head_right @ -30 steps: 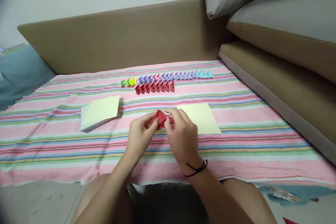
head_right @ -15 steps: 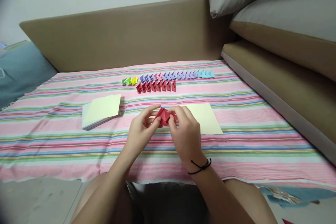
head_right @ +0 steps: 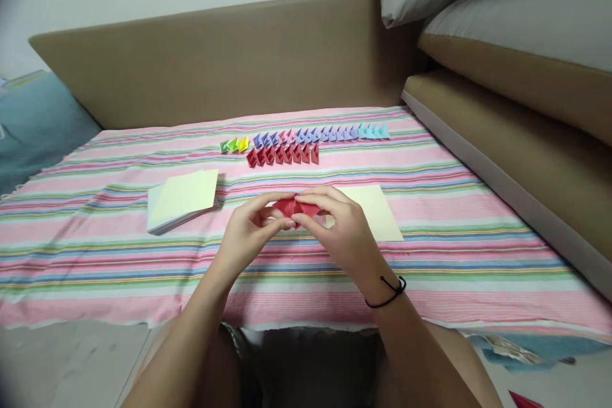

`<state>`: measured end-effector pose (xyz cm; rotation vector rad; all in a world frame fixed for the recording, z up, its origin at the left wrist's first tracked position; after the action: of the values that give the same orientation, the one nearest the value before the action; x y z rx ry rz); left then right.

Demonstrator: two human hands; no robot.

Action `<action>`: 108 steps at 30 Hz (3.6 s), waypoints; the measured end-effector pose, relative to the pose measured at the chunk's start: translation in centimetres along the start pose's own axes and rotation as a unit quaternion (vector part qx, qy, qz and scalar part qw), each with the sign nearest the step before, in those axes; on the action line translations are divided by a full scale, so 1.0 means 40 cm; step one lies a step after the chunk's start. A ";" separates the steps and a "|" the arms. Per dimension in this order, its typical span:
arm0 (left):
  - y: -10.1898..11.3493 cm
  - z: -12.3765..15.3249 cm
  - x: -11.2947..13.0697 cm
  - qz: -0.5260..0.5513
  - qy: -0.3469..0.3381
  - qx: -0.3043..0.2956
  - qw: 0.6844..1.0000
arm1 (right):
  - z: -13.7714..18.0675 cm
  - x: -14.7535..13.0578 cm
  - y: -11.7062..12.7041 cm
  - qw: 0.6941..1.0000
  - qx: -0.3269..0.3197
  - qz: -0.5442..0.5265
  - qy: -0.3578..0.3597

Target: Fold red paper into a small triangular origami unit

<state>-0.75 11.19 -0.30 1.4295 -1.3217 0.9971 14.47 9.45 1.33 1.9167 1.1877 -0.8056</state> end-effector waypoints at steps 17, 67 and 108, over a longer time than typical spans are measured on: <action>-0.017 0.014 -0.002 0.074 0.032 0.043 0.996 | 0.020 0.053 -0.040 0.933 -0.006 -0.246 -0.264; -0.023 0.012 -0.029 0.129 0.128 0.082 0.980 | 0.012 0.074 -0.027 0.954 0.033 -0.200 -0.223; 0.004 0.008 0.009 -0.005 -0.081 0.094 0.992 | 0.016 0.050 -0.016 0.977 0.043 -0.163 -0.131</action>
<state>-0.88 10.78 -0.01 1.6882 -1.3641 1.0381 14.54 10.03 -0.79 1.6371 1.3351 -1.2615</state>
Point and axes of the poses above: each hand's wrist, its own z-axis away from the middle knuckle, its own y-axis out of the back of the hand, x = y × z, the point moved 5 cm from there along -z, towards the middle knuckle, and after that the axes turned 15 degrees about x, right-handed, at the moved point
